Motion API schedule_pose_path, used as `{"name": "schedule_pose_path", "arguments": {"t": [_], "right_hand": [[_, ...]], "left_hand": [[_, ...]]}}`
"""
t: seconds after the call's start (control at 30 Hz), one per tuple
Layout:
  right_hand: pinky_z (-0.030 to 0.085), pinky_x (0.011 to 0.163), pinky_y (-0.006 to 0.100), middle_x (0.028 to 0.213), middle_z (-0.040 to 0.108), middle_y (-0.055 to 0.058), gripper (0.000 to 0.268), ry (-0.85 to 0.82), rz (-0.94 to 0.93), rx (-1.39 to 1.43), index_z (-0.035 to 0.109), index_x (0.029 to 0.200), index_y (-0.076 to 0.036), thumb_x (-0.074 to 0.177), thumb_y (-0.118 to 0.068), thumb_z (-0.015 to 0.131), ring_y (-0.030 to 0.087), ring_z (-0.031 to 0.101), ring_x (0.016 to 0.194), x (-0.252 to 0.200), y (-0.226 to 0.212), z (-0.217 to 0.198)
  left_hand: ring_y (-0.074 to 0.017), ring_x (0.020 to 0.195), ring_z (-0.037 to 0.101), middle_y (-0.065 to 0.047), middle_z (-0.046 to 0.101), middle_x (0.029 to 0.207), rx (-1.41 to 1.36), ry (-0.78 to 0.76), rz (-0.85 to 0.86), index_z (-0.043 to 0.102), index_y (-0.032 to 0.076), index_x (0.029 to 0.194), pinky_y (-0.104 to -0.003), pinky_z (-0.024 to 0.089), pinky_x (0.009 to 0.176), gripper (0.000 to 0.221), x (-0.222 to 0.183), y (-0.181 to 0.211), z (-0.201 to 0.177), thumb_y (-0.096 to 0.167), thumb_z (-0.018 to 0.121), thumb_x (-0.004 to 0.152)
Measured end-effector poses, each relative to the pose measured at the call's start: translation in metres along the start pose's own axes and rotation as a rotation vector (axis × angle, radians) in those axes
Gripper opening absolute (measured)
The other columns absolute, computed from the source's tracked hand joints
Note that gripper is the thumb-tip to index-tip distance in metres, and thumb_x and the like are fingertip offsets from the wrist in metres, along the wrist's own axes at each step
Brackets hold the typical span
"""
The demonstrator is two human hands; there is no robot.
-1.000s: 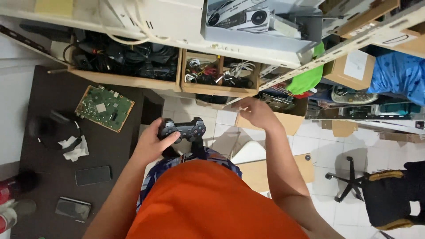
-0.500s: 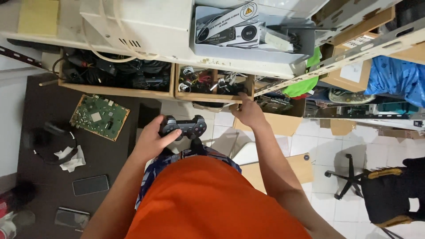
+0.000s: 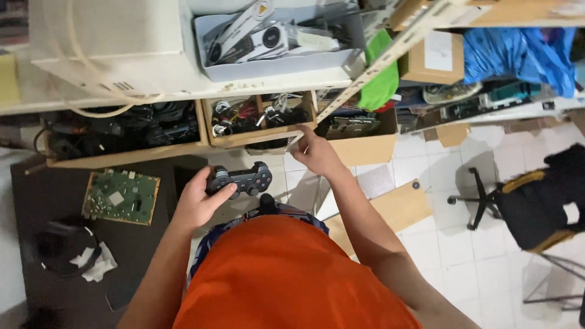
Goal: Testing a disassembled game console by finding and connecting a controller via USB cable.
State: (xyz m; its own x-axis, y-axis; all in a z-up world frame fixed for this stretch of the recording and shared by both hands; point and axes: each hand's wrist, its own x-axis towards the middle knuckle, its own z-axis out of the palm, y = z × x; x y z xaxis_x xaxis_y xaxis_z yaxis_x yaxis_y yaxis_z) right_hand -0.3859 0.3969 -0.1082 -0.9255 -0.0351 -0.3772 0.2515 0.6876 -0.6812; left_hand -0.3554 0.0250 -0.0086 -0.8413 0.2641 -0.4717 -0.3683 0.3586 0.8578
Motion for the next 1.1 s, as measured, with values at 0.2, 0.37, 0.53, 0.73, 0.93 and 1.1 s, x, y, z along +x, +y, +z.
{"name": "schedule_pose_path", "arguments": {"t": [0.2,0.37,0.53,0.73,0.93,1.1], "right_hand": [[0.066,0.098,0.052,0.109,0.088,0.012,0.079,-0.033,0.114,0.003,0.060,0.164,-0.011,0.094,-0.041,0.084,0.035,0.085,0.105,-0.057,-0.004,0.004],[0.065,0.098,0.053,0.110,0.088,0.015,0.066,-0.066,0.121,0.026,0.068,0.159,-0.011,0.098,-0.032,0.081,0.037,0.084,0.106,-0.092,0.001,0.032],[0.066,0.099,0.051,0.113,0.089,0.011,0.064,-0.134,0.119,-0.016,0.069,0.157,-0.017,0.098,-0.038,0.081,0.033,0.085,0.109,-0.114,-0.018,0.058],[0.066,0.098,0.053,0.111,0.089,0.014,0.057,-0.214,0.019,-0.047,0.072,0.151,-0.015,0.099,-0.036,0.081,0.037,0.085,0.106,-0.114,-0.039,0.107],[0.066,0.097,0.052,0.112,0.088,0.014,0.057,-0.314,-0.035,-0.095,0.071,0.152,-0.016,0.100,-0.036,0.081,0.036,0.085,0.107,-0.116,-0.079,0.138],[0.067,0.097,0.053,0.110,0.088,0.014,0.057,-0.333,-0.063,-0.143,0.072,0.152,-0.014,0.100,-0.034,0.082,0.037,0.085,0.107,-0.129,-0.096,0.162]], "left_hand": [[-0.0296,0.100,0.074,-0.023,0.076,0.099,0.086,-0.070,0.041,0.075,-0.001,0.121,-0.047,0.062,0.088,0.042,-0.004,0.007,0.001,0.031,0.092,0.101],[-0.0315,0.103,0.075,-0.025,0.077,0.102,0.114,-0.105,0.067,0.075,-0.002,0.124,-0.050,0.062,0.090,0.047,-0.026,0.009,-0.003,0.033,0.094,0.099],[-0.0336,0.106,0.076,-0.028,0.080,0.107,0.104,-0.109,0.064,0.076,-0.004,0.126,-0.052,0.062,0.094,0.048,-0.053,-0.010,-0.021,0.030,0.094,0.097],[-0.0345,0.111,0.077,-0.027,0.081,0.112,0.031,-0.039,0.059,0.075,-0.002,0.130,-0.053,0.062,0.097,0.049,-0.097,-0.035,-0.051,0.030,0.095,0.097],[-0.0291,0.111,0.075,-0.023,0.081,0.112,0.010,0.040,-0.009,0.077,0.002,0.132,-0.051,0.062,0.097,0.048,-0.137,-0.091,-0.076,0.031,0.095,0.097],[-0.0340,0.111,0.077,-0.025,0.081,0.114,0.010,0.053,-0.043,0.076,0.002,0.132,-0.055,0.061,0.096,0.050,-0.160,-0.116,-0.082,0.034,0.093,0.098]]}}
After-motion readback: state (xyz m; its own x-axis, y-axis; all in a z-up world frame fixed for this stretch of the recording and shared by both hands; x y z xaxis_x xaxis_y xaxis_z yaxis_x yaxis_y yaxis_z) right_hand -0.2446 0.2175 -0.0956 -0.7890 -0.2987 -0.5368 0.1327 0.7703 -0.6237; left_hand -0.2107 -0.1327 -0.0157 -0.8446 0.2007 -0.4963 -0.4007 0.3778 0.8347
